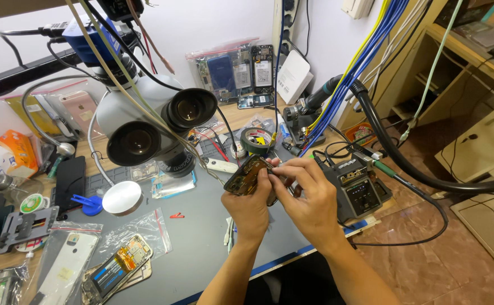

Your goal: The person handles a smartphone chassis and battery, then uses a small metal tool to pry and separate components on the phone's internal assembly. The person turns the device over and continues prying at different edges while working at a cluttered electronics workbench.

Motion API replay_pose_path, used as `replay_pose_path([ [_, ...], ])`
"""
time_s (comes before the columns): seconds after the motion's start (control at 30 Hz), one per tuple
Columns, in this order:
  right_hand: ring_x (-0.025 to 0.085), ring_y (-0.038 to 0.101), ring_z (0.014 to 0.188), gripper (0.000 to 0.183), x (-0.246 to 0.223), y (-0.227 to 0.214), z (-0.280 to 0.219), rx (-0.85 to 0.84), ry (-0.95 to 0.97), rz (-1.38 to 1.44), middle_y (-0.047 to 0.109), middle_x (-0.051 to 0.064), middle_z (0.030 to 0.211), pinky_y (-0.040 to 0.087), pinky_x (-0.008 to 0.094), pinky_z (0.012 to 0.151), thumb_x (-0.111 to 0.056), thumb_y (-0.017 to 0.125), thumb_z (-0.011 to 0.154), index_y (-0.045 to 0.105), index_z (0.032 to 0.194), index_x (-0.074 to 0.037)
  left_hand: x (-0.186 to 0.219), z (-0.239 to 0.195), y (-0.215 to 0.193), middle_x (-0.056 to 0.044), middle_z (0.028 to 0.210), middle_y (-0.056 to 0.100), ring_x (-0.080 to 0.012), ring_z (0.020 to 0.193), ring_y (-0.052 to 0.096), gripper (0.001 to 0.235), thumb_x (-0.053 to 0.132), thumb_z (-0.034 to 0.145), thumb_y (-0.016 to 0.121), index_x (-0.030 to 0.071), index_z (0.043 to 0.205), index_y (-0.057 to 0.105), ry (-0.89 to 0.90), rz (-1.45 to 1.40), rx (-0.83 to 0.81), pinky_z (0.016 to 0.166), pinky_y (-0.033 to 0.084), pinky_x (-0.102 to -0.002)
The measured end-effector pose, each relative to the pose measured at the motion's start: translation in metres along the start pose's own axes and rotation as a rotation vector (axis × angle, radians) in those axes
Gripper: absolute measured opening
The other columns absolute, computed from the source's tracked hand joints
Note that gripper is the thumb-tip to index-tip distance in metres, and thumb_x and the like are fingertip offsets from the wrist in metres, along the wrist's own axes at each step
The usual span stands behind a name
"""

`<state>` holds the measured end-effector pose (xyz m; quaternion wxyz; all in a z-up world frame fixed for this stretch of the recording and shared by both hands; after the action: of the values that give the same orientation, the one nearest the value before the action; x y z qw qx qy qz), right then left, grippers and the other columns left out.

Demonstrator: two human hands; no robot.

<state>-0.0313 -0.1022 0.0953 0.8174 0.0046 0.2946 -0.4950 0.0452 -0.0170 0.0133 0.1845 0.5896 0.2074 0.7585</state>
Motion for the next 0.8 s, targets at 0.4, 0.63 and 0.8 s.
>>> replay_pose_path([
  [0.4,0.02,0.076,0.099,0.005,-0.006,-0.001,0.002,-0.095,-0.022,0.04,0.074,0.01,0.105,0.064,0.029,0.082,-0.006,0.075,0.093,0.072,0.097,-0.004,0.003,0.005,-0.006,-0.02,0.095,0.083,-0.0247,0.085,0.08,0.012,-0.004,0.087,0.074,-0.012,0.093,0.081,-0.206,0.013,0.049,0.083,0.068,-0.036],
  [0.63,0.02,0.075,0.098,0.008,-0.003,-0.002,-0.002,-0.053,-0.056,0.004,0.074,0.009,0.105,0.062,0.032,0.086,-0.007,0.075,0.093,0.071,0.098,-0.005,0.008,0.003,0.003,-0.028,0.095,0.081,-0.0343,0.086,0.08,0.014,-0.005,0.089,0.07,-0.016,0.095,0.077,-0.233,-0.103,0.028,0.081,0.071,-0.046],
  [0.8,0.021,0.075,0.099,0.015,0.004,0.001,-0.01,-0.06,-0.101,-0.041,0.073,0.007,0.107,0.062,0.035,0.088,-0.01,0.076,0.095,0.073,0.109,-0.008,0.003,0.003,0.001,-0.027,0.096,0.082,-0.0325,0.086,0.081,0.015,-0.003,0.09,0.07,-0.015,0.096,0.077,-0.277,-0.063,0.053,0.084,0.068,-0.041],
])
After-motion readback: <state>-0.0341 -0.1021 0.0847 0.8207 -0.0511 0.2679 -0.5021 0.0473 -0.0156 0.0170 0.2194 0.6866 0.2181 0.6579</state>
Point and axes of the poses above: each hand's wrist, its own z-axis towards the middle knuckle, its own y-axis out of the palm, x = y × z, the point moved 5 cm from there along z, towards the middle knuckle
